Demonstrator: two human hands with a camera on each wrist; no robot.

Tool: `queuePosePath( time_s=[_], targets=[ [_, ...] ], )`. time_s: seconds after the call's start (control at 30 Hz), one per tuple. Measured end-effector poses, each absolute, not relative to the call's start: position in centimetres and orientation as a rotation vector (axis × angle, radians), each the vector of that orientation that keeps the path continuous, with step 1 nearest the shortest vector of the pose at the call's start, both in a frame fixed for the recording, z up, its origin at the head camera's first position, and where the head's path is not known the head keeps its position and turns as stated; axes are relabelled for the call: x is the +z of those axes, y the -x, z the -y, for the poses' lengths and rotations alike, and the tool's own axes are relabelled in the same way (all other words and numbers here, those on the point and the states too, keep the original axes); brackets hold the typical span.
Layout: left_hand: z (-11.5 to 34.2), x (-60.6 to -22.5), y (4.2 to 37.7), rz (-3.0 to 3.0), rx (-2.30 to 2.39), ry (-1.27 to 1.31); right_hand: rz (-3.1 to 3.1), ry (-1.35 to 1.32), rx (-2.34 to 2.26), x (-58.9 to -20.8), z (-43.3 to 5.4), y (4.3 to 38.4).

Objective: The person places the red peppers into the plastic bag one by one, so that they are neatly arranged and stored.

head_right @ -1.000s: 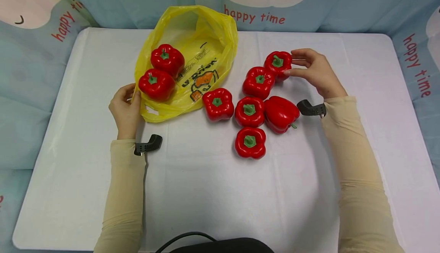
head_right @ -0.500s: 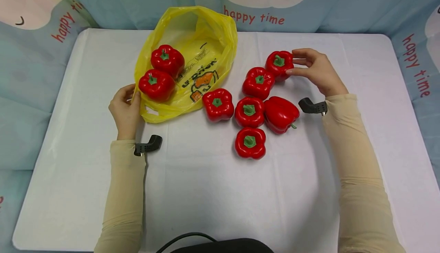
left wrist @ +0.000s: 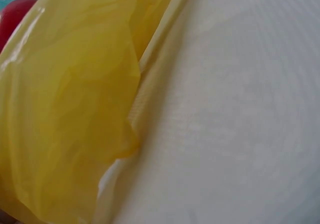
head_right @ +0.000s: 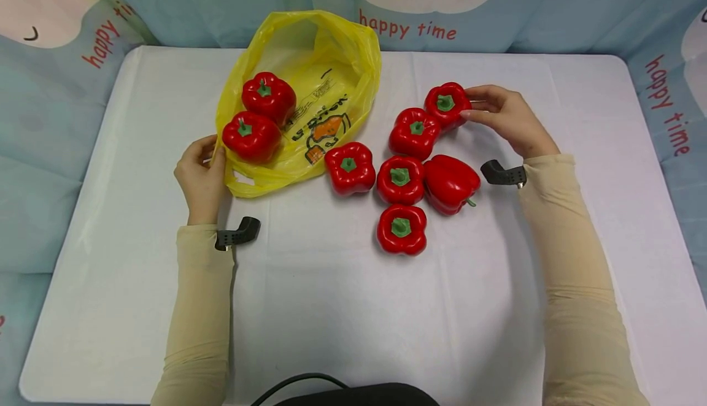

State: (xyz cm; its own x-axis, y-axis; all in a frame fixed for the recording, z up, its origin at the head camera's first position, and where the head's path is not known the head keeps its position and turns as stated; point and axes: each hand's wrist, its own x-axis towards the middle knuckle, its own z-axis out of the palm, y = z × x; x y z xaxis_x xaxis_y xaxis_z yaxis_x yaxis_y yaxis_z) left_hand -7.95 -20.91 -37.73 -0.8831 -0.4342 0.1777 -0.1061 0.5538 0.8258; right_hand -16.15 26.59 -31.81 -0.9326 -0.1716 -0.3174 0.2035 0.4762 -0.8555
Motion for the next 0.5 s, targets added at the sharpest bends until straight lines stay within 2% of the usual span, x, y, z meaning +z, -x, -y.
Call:
queuePosePath(
  time_s=[0.5],
  targets=[
    [20.9, -37.7, 7.9, 2.439, -1.245, -0.444, -2.479, 0.105, -1.257, -32.1, -25.3, 16.7]
  ],
)
